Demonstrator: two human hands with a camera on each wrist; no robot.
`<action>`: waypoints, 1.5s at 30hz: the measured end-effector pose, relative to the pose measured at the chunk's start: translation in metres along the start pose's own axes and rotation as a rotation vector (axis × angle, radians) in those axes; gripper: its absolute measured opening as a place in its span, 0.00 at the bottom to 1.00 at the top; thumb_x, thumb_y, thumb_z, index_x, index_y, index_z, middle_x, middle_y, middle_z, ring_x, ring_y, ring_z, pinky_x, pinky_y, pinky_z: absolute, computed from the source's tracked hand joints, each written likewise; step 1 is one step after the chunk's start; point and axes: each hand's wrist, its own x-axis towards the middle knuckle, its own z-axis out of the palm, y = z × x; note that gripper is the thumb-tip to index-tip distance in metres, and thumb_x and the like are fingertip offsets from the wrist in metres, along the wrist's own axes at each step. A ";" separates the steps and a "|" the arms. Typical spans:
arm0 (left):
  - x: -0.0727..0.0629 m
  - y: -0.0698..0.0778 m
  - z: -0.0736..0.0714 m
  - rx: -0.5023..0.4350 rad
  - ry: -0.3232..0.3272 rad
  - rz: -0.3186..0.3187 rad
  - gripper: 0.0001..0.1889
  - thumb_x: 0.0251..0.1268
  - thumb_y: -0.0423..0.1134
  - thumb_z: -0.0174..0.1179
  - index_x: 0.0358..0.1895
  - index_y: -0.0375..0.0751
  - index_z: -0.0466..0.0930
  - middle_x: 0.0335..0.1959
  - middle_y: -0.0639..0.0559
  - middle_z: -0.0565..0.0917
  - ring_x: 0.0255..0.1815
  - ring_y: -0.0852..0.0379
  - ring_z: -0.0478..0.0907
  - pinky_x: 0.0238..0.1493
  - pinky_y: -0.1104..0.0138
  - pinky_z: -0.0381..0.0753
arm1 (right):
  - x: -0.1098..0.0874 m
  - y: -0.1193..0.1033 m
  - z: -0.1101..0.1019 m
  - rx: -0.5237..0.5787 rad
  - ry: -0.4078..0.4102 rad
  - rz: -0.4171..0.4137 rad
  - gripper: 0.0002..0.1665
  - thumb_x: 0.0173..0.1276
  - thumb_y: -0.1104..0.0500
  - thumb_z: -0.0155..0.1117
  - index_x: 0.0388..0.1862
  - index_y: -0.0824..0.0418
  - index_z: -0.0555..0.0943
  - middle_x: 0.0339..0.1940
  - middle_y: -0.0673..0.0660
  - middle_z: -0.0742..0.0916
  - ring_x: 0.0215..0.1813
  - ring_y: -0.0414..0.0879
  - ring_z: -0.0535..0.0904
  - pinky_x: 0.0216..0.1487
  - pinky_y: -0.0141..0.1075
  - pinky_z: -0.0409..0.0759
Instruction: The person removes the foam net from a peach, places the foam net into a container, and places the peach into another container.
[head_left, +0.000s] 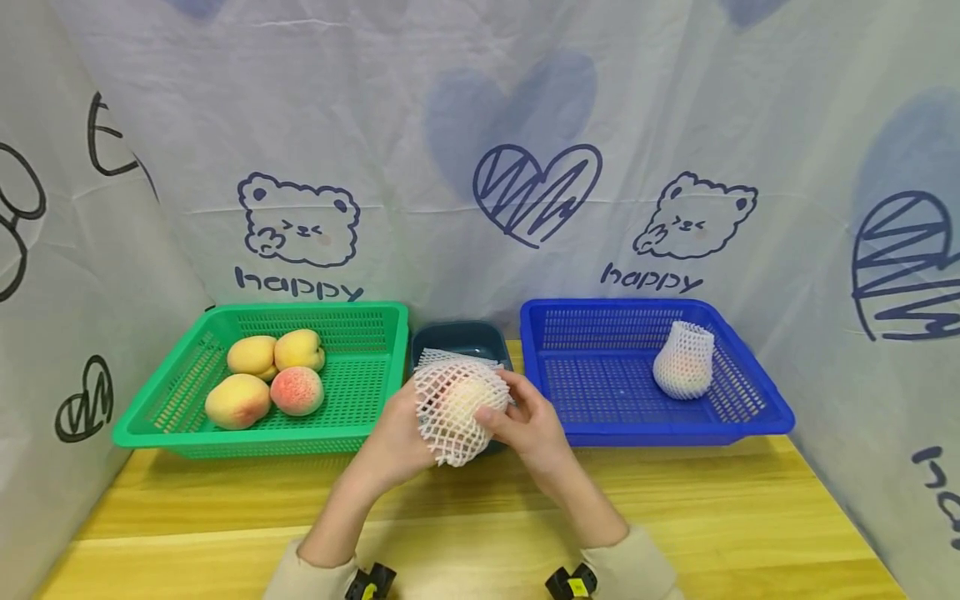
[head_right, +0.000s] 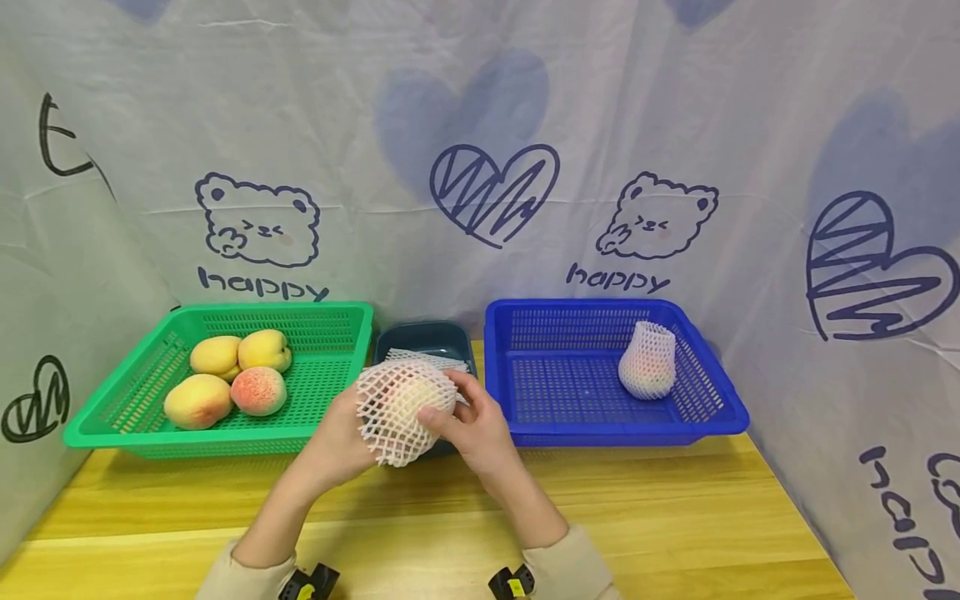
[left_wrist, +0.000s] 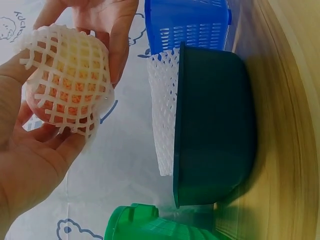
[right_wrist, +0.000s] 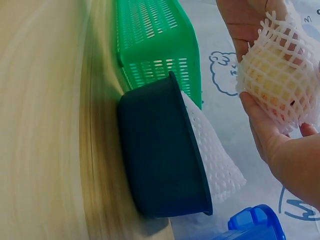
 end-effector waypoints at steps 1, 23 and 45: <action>0.000 -0.001 0.000 -0.001 -0.002 0.003 0.36 0.47 0.28 0.81 0.64 0.38 0.78 0.59 0.46 0.82 0.60 0.50 0.79 0.63 0.57 0.80 | 0.000 0.001 0.000 -0.006 -0.003 0.001 0.51 0.62 0.50 0.82 0.74 0.71 0.66 0.63 0.61 0.78 0.56 0.44 0.82 0.52 0.37 0.85; 0.000 0.002 -0.004 -0.017 0.013 -0.028 0.38 0.45 0.26 0.82 0.65 0.39 0.78 0.61 0.46 0.80 0.62 0.50 0.78 0.62 0.58 0.80 | 0.002 0.003 -0.007 0.062 0.115 -0.102 0.23 0.64 0.68 0.76 0.57 0.71 0.82 0.43 0.52 0.89 0.44 0.42 0.87 0.43 0.36 0.88; -0.001 0.001 -0.018 -0.037 0.041 -0.104 0.40 0.48 0.27 0.82 0.68 0.47 0.77 0.65 0.49 0.77 0.61 0.51 0.77 0.54 0.61 0.84 | 0.012 -0.004 -0.022 0.064 0.330 -0.074 0.13 0.66 0.76 0.67 0.45 0.63 0.83 0.39 0.51 0.88 0.38 0.42 0.87 0.41 0.33 0.87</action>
